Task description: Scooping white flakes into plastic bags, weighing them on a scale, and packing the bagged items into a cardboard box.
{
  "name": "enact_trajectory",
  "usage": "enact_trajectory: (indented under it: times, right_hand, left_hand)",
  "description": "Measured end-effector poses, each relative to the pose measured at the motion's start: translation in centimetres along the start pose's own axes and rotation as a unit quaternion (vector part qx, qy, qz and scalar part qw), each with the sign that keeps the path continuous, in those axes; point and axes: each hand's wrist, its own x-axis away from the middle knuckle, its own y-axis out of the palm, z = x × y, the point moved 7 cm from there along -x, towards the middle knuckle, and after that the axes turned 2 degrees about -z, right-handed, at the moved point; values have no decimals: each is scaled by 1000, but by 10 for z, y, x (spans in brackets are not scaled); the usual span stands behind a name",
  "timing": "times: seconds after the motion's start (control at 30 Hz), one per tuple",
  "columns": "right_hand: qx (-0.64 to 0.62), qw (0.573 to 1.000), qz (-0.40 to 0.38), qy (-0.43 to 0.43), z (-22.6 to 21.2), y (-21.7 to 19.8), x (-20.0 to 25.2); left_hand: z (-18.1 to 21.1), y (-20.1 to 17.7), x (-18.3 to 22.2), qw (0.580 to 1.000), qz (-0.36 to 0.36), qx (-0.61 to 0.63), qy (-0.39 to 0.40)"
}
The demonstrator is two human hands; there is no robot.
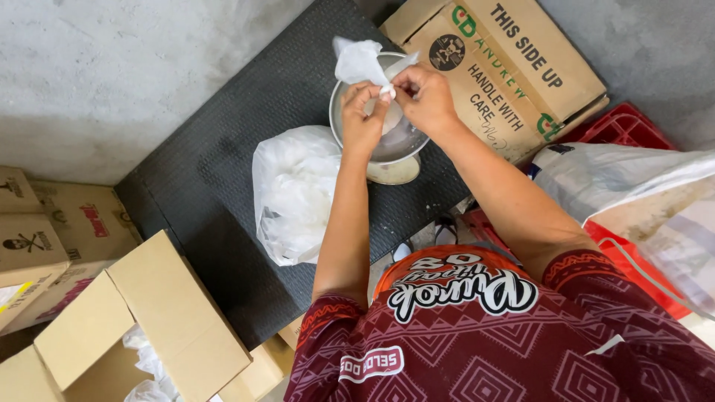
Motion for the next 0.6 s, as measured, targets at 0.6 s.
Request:
enact_trajectory:
  times: [0.6]
  right_hand:
    - [-60, 995, -10, 82, 1, 6, -11]
  left_hand:
    - [11, -10, 0, 992, 106, -61, -20]
